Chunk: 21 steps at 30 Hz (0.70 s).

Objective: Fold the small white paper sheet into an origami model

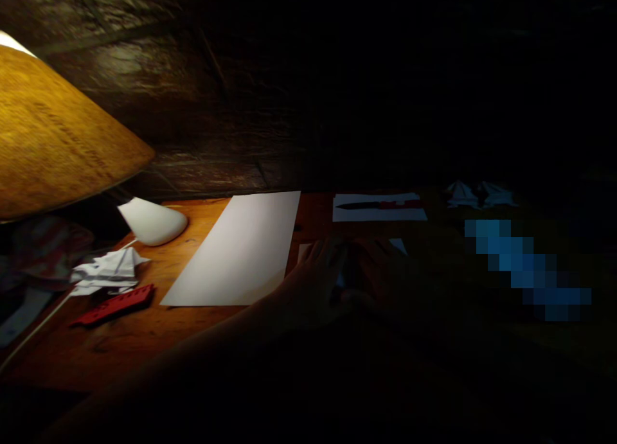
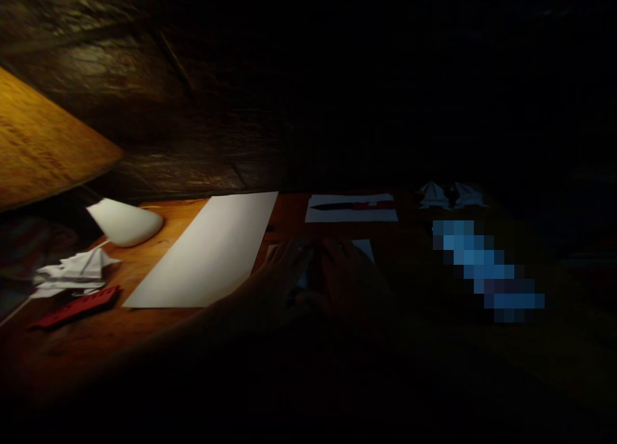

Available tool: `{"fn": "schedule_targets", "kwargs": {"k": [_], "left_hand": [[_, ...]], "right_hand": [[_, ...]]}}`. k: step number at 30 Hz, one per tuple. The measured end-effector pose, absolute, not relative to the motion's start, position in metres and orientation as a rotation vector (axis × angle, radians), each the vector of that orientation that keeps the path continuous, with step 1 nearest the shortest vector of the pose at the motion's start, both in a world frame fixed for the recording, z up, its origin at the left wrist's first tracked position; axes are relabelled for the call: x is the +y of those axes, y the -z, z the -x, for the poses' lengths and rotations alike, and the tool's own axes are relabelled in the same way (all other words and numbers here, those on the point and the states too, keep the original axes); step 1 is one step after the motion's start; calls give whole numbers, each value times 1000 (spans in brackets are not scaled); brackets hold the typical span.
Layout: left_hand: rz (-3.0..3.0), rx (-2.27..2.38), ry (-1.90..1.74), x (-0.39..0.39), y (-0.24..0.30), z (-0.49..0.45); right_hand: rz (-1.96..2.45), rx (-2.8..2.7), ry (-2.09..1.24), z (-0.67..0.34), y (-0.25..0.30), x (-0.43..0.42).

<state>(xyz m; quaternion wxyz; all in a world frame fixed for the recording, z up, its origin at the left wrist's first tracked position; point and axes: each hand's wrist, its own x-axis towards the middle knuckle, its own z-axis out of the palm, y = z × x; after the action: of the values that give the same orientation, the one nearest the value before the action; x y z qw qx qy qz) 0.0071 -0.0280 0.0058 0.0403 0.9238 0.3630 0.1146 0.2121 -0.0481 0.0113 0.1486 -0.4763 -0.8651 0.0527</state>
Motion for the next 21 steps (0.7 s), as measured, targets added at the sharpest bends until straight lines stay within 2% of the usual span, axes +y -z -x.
{"fn": "schedule_targets", "kwargs": {"k": [21], "left_hand": [[-2783,1252,-376,-28,-6,-7]], "right_hand": [[1495,-2431,59,-212,-16,-44]]}}
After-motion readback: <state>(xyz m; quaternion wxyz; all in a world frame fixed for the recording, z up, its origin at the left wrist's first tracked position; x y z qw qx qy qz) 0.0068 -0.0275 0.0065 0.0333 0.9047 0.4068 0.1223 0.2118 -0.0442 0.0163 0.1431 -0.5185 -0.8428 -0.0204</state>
